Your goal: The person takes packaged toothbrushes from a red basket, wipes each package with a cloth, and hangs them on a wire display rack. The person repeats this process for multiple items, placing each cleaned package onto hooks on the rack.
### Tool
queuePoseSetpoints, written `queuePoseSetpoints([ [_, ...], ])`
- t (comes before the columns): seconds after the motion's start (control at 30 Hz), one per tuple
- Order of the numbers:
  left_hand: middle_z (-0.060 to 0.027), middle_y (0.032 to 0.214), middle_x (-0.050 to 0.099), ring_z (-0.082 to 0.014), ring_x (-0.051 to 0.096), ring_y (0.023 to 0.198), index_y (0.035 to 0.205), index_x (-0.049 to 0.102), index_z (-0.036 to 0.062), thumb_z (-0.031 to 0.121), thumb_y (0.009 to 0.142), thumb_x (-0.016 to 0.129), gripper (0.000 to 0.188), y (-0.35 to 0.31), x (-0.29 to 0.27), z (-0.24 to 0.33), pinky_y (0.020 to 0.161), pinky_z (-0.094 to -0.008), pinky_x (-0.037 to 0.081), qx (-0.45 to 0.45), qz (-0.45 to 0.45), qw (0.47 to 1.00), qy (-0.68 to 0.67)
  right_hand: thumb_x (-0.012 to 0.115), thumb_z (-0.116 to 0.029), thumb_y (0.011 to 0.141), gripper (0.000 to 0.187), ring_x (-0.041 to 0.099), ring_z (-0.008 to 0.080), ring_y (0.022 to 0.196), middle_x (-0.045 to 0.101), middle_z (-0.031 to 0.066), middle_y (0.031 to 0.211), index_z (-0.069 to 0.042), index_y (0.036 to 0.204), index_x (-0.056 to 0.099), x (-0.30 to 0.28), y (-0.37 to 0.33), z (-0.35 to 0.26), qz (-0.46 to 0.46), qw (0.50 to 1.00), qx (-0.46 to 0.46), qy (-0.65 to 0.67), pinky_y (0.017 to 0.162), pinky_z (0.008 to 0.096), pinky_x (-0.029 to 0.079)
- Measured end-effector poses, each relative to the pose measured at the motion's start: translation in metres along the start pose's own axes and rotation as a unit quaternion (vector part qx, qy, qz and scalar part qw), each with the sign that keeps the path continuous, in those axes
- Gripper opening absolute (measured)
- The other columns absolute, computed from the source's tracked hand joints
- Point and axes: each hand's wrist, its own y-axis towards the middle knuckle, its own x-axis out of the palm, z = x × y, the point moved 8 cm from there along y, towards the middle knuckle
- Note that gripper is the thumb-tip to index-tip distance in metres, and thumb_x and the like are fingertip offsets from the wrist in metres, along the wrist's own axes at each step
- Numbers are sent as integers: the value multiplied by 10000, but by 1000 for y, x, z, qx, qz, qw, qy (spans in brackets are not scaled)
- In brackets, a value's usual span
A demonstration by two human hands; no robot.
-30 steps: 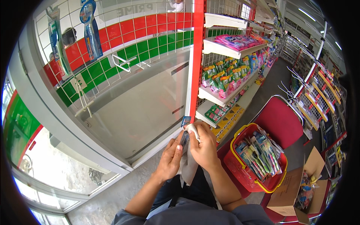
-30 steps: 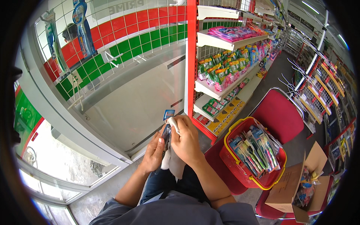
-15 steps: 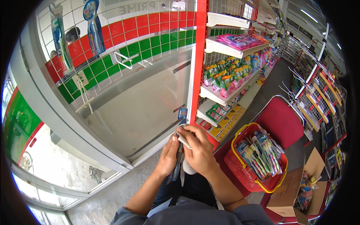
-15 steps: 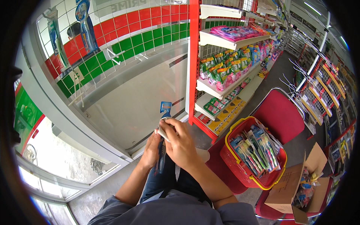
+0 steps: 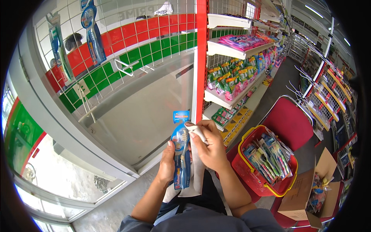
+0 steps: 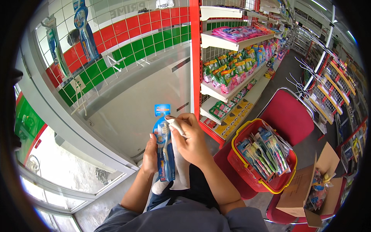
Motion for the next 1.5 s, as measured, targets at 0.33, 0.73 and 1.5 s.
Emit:
queuePoseSetpoints([
  [0.33, -57, 970, 631, -120, 609, 829, 1178, 552, 25, 472, 1057, 333, 512, 9, -7, 27, 732, -287, 513, 93, 36, 994, -52, 612, 4, 878, 350, 581, 225, 947, 548, 114, 1041, -14, 1225, 653, 28, -28, 2, -72, 995, -13, -70, 816, 309, 484],
  [0.73, -8, 869, 602, -78, 570, 719, 1166, 554, 78, 494, 1037, 395, 463, 22, -6, 150, 615, -249, 484, 248, 121, 961, 38, 700, -120, 908, 375, 613, 86, 855, 681, 45, 921, -17, 1243, 566, 44, 1, -1, -143, 977, 52, 152, 756, 243, 482],
  [1.5, -40, 919, 632, -109, 546, 788, 1195, 687, 54, 338, 953, 613, 380, 107, 8, 481, 737, -263, 461, 441, 151, 800, 378, 692, -175, 927, 266, 601, 64, 749, 676, 25, 908, -20, 1138, 649, 125, 192, -100, -156, 920, 62, 354, 625, 231, 488],
])
